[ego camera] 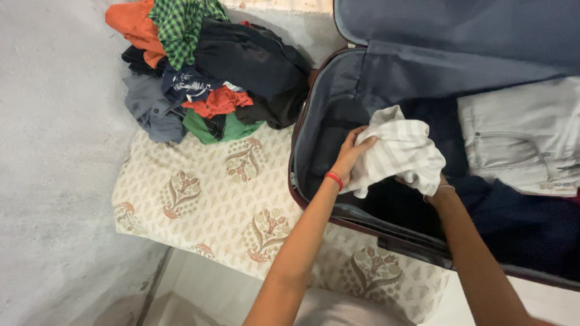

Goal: The person removes several items of clothing, including shirts and a hat, from a suitcase one by one and places them onto a pile on a nearby surface.

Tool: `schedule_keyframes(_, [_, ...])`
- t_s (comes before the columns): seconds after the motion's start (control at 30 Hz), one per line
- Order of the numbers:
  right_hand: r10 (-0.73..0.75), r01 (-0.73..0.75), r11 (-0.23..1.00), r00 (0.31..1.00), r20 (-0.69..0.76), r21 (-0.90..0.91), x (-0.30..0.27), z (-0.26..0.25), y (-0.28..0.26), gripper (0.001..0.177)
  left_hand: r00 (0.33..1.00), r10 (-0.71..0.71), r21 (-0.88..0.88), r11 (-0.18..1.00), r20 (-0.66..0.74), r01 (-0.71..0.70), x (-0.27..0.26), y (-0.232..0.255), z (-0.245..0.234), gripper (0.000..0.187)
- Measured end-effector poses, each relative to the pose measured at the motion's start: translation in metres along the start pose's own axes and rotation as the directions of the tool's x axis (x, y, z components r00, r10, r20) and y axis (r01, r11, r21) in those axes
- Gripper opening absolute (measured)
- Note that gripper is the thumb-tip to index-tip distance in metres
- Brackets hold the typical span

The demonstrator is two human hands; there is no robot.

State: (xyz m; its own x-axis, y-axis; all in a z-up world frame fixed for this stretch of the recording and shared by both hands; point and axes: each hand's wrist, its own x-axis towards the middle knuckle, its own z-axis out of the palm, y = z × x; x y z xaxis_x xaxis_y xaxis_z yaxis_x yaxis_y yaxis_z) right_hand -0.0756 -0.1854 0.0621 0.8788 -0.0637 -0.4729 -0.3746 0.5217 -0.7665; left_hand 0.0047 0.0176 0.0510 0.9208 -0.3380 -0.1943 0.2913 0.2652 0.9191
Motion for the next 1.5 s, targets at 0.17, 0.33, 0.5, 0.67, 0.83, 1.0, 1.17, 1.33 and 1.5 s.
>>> schedule_keyframes(0.17, [-0.096, 0.103, 0.988, 0.994, -0.060, 0.117, -0.027, 0.024, -0.018, 0.065, 0.998, 0.042, -0.082, 0.996, -0.050, -0.046, -0.003, 0.009, 0.000, 0.047])
schedule_keyframes(0.33, [-0.154, 0.170, 0.969, 0.983, -0.099, 0.182, -0.057, 0.066, -0.030, 0.068, 0.978, 0.184, -0.123, 0.973, -0.097, -0.195, 0.000, 0.040, -0.013, 0.038])
schedule_keyframes(0.5, [-0.295, 0.287, 0.940, 0.956, 0.014, 0.187, -0.056, 0.120, -0.022, 0.058, 0.975, 0.214, -0.089, 0.972, -0.066, -0.219, -0.009, 0.091, -0.046, 0.039])
schedule_keyframes(0.67, [-0.318, 0.314, 0.934, 0.948, -0.006, 0.172, -0.050, 0.187, -0.018, 0.058, 0.969, 0.243, -0.091, 0.965, -0.037, -0.246, -0.016, 0.144, -0.097, 0.044])
schedule_keyframes(0.83, [-0.408, 0.378, 0.901, 0.905, 0.119, 0.211, -0.030, 0.251, -0.006, 0.056, 0.954, 0.298, -0.170, 0.938, -0.041, -0.301, -0.020, 0.177, -0.156, 0.045])
schedule_keyframes(1.0, [-0.374, 0.332, 0.913, 0.912, 0.166, 0.236, 0.006, 0.307, 0.024, 0.052, 0.957, 0.282, -0.255, 0.922, -0.071, -0.290, -0.019, 0.202, -0.234, 0.044])
schedule_keyframes(1.17, [-0.128, 0.126, 0.972, 0.992, 0.002, 0.198, 0.053, 0.364, 0.057, 0.051, 0.946, 0.290, -0.192, 0.930, -0.142, -0.314, -0.009, 0.220, -0.313, 0.042])
schedule_keyframes(1.33, [-0.238, 0.204, 0.966, 0.943, 0.233, 0.159, 0.117, 0.424, 0.074, 0.050, 0.932, 0.303, -0.185, 0.922, -0.199, -0.339, 0.018, 0.248, -0.381, 0.042])
schedule_keyframes(1.5, [-0.322, 0.329, 0.944, 0.891, 0.319, 0.034, 0.164, 0.505, 0.046, 0.053, 0.899, 0.378, -0.114, 0.906, -0.220, -0.408, 0.063, 0.293, -0.448, 0.043])
